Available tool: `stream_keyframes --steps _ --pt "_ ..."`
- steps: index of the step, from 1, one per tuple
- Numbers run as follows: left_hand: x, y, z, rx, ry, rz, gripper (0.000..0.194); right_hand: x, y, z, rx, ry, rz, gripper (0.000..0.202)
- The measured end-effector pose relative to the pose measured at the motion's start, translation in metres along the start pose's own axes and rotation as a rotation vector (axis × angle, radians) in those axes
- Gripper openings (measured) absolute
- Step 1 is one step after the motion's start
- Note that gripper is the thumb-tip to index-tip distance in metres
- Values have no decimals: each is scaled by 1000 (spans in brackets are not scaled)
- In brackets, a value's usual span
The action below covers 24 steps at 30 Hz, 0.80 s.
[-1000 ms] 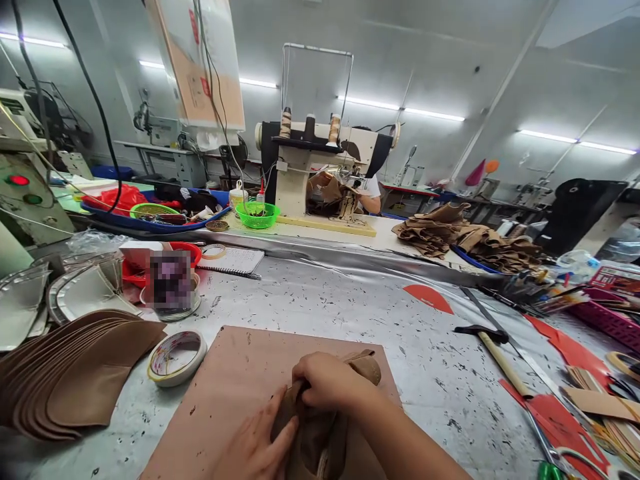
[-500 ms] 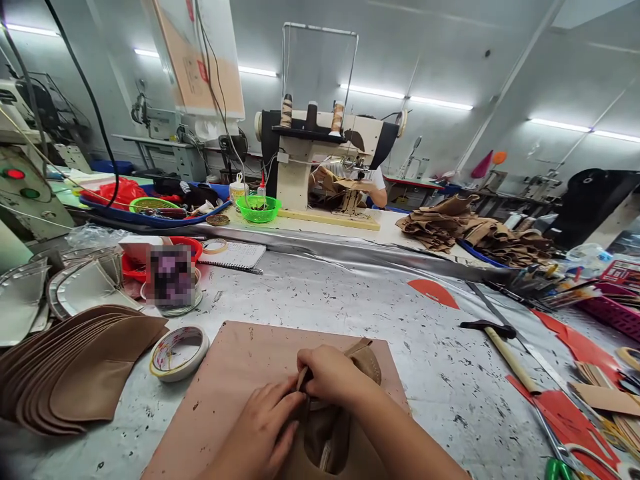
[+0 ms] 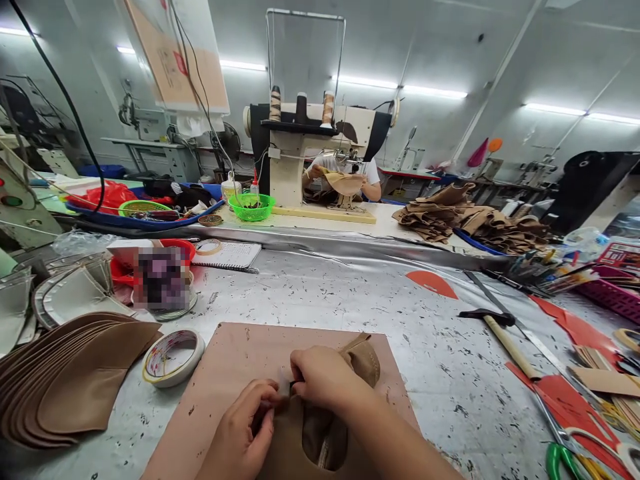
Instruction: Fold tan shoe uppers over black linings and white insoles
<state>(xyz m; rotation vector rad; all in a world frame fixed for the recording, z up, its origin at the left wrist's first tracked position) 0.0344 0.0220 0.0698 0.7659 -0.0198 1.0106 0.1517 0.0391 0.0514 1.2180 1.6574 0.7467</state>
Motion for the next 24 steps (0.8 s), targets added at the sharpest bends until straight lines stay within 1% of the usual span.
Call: stream_keyframes --steps 2,3,5,6,8,10,11,13,15,18,21,23,24 --pt "-1 -5 -2 83 7 -53 25 1 -1 -3 -32 -19 -1 17" --pt "-2 -9 -1 121 -10 -93 27 1 -1 -3 -30 -28 -6 18" --pt "-5 -18 4 194 -93 -164 32 2 1 0 1 -33 -28 22" --pt "-6 -21 8 230 -152 -178 35 2 1 3 51 -34 -58 26" --pt "-10 -23 15 314 -265 -163 39 2 2 10 211 -36 -121 33" --pt "-14 -25 18 404 -336 -130 43 3 7 14 364 -17 -122 34" --pt "-16 -26 17 447 -356 -117 45 3 9 15 401 -8 -107 33" --pt "-19 -30 14 523 -374 -115 47 4 13 16 363 7 -67 28" --pt "-21 -34 10 585 -387 -137 48 3 11 15 273 -4 -65 20" --pt "-18 -40 6 651 -344 -221 55 4 9 14 173 -14 -42 20" --pt "-13 -44 3 633 -225 -395 64 4 9 14 98 -33 -17 18" --pt "-12 -46 1 608 -142 -509 64 4 10 16 40 -55 0 16" --pt "-11 -47 1 600 -103 -546 63 3 10 16 16 -64 9 16"
Point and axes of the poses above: each hand's wrist, its own x-axis towards the middle knuckle, its own y-axis out of the back of the hand, z = x × y, the point moved 9 cm from there along x, towards the middle knuckle, and after that the axes turned 1 degree about y, right-handed, at the moved point
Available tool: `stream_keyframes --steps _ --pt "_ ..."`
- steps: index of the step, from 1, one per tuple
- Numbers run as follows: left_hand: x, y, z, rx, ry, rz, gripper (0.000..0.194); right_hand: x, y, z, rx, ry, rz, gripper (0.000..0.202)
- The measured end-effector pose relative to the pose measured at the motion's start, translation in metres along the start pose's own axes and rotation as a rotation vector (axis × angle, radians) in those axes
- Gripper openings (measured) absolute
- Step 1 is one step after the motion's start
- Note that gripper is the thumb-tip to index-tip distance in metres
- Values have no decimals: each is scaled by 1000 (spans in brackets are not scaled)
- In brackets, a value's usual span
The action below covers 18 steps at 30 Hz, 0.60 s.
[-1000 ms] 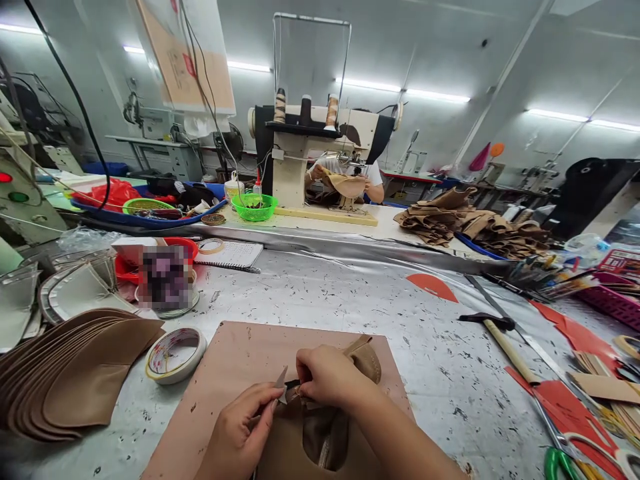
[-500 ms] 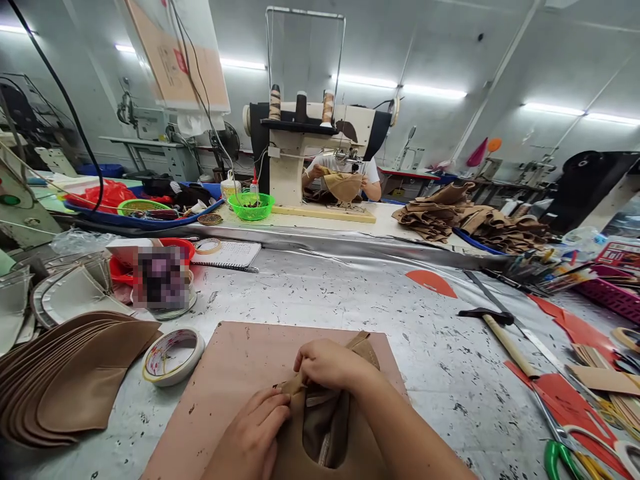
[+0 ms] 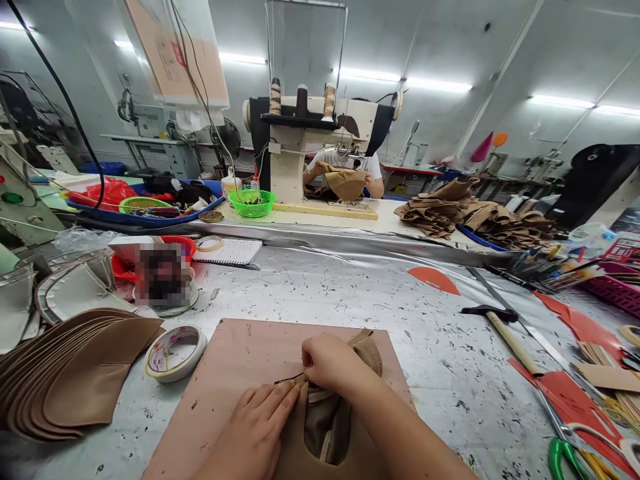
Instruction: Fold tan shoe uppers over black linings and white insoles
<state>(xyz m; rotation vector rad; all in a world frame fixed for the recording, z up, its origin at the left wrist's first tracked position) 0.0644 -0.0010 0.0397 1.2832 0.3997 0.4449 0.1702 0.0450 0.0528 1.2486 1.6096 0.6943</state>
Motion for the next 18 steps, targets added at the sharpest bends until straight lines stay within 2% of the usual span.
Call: stream_keyframes --steps 2,6,12,15,18 --pt "2 0 -1 -26 42 -33 61 0 1 0 -52 -9 14 16" --pt "11 3 3 2 81 7 57 -1 2 -3 -191 -24 4 14" --pt "28 7 14 16 48 -2 40 -5 17 7 -298 -9 5 20" --pt "26 9 17 1 -30 53 47 -5 20 14 -282 64 3 23" --pt "21 8 19 43 -107 106 59 0 19 19 -263 71 -14 19"
Point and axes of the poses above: each hand's wrist, its own x-axis towards the middle knuckle, its own y-axis out of the back of the hand, z = x × y, the point moved 9 cm from there along x, towards the middle knuckle, and after that the axes turned 1 degree about y, right-handed, at the moved point
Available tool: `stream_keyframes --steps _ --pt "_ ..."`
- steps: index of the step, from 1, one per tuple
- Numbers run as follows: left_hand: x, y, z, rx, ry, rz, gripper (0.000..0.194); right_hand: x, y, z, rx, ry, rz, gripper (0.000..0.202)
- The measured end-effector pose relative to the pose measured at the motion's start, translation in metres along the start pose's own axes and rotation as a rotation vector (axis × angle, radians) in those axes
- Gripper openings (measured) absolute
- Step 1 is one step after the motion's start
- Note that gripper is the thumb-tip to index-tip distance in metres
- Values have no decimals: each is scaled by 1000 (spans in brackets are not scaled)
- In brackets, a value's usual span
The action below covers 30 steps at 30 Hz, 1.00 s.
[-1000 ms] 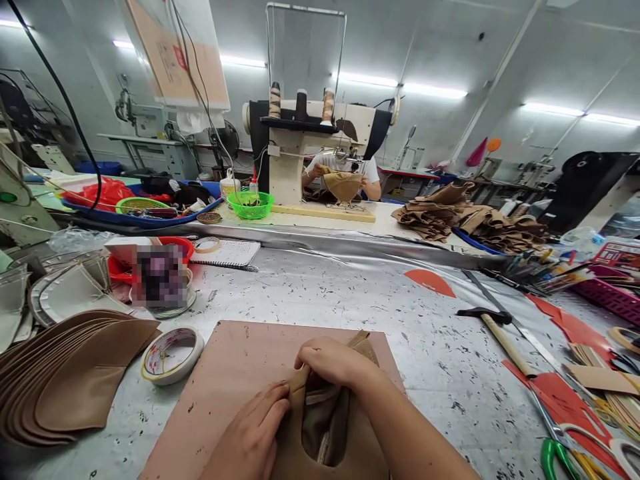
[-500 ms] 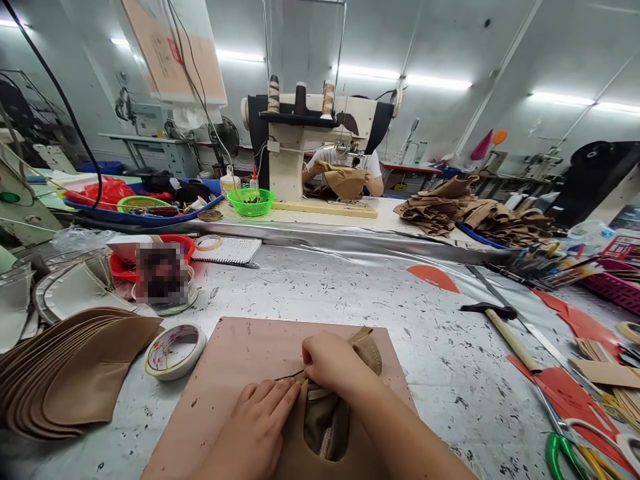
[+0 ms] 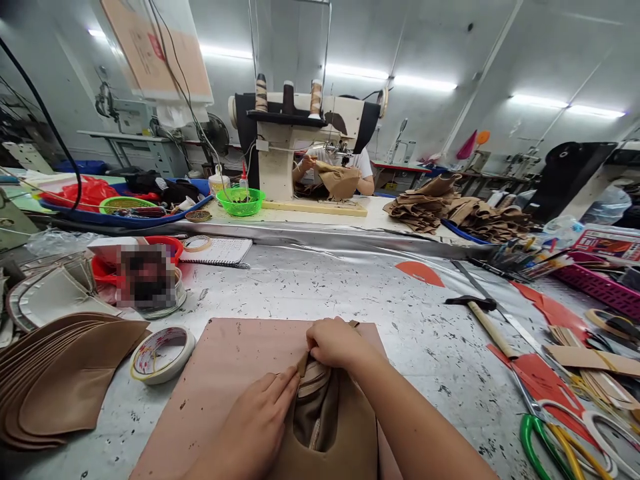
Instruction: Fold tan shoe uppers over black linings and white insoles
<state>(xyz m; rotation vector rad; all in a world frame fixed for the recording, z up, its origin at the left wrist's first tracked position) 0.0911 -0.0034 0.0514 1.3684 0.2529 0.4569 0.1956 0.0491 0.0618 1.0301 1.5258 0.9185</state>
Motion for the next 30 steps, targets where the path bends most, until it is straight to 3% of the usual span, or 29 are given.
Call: stream_keyframes --steps 7,14,30 --pt "2 0 -3 -43 17 -25 61 17 3 -1 -40 -65 -56 15" --pt "6 3 -4 -109 35 -68 50 19 6 1 -26 -93 -94 19" --pt "12 -8 5 58 95 -163 33 21 7 -2 -37 -76 -157 21"
Point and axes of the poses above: each hand's wrist, its own x-axis towards the middle knuckle, its own y-axis out of the back of the hand, z = x × y, the point moved 9 cm from there along x, towards the middle knuckle, and after that the axes turned 1 degree about y, right-handed, at the moved point
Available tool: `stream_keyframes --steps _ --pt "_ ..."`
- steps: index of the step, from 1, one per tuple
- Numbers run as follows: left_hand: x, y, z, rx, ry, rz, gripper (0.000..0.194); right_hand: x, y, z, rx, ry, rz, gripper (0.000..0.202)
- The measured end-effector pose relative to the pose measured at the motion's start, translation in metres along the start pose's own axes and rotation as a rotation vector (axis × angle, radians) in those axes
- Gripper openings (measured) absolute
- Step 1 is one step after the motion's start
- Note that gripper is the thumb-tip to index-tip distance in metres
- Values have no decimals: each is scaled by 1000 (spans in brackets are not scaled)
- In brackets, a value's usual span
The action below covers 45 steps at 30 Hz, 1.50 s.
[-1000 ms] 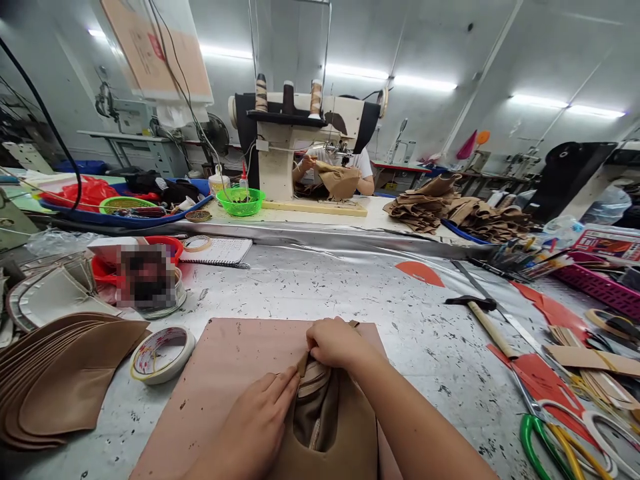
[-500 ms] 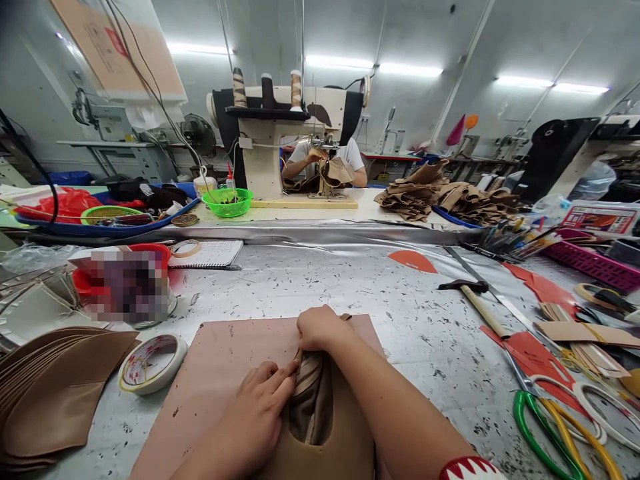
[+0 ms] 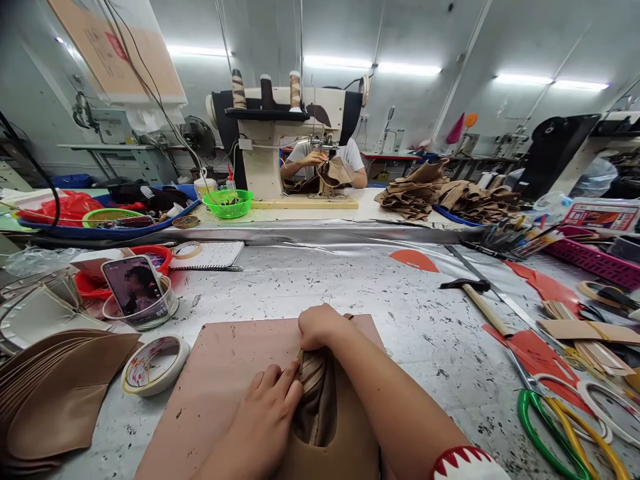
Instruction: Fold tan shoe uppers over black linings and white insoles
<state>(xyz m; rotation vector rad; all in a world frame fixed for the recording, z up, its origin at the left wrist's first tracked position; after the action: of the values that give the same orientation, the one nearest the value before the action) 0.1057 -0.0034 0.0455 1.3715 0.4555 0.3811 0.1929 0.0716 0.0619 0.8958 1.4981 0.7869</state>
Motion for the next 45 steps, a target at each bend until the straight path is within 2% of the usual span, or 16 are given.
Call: stream_keyframes --steps 3,7,15,19,22,24,27,30,34,38,41,45 --pt "0 2 -1 -7 3 7 33 -2 -3 0 19 1 -43 20" --pt "2 2 0 -6 4 13 32 -2 -4 2 -8 -19 -32 30" --pt "-7 5 -7 -75 -7 76 38 6 -3 -7 -42 -55 -107 25" --pt "-10 11 -23 -231 -22 202 53 -2 -6 -3 -7 -2 -51 27" --pt "-8 15 -40 -318 21 346 41 -13 -11 8 64 34 34 32" --pt "-5 14 -49 -377 45 394 32 -19 -12 14 104 43 99 30" --pt "-1 11 -57 -505 76 395 27 -25 -11 19 154 54 150 31" --pt "1 8 -66 -688 150 350 25 -28 -12 18 197 79 141 32" --pt "0 7 -73 -848 243 294 27 -28 -12 10 257 191 160 21" --pt "3 11 -71 -878 229 268 14 -28 -11 5 269 289 220 15" --pt "4 11 -72 -867 244 272 12 -30 -9 0 234 308 245 16" --pt "3 12 -71 -870 235 285 12 -32 -6 -18 252 350 200 21"
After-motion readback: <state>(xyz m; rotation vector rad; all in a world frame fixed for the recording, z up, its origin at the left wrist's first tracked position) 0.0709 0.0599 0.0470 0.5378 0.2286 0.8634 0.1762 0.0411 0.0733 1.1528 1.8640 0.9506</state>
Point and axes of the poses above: each hand's wrist, its own x-axis towards the middle knuckle, its own y-axis out of the back of the hand, z = x × y, the point moved 9 cm from there along x, towards the middle knuckle, and after that the axes turned 1 degree about y, right-handed, at the moved point
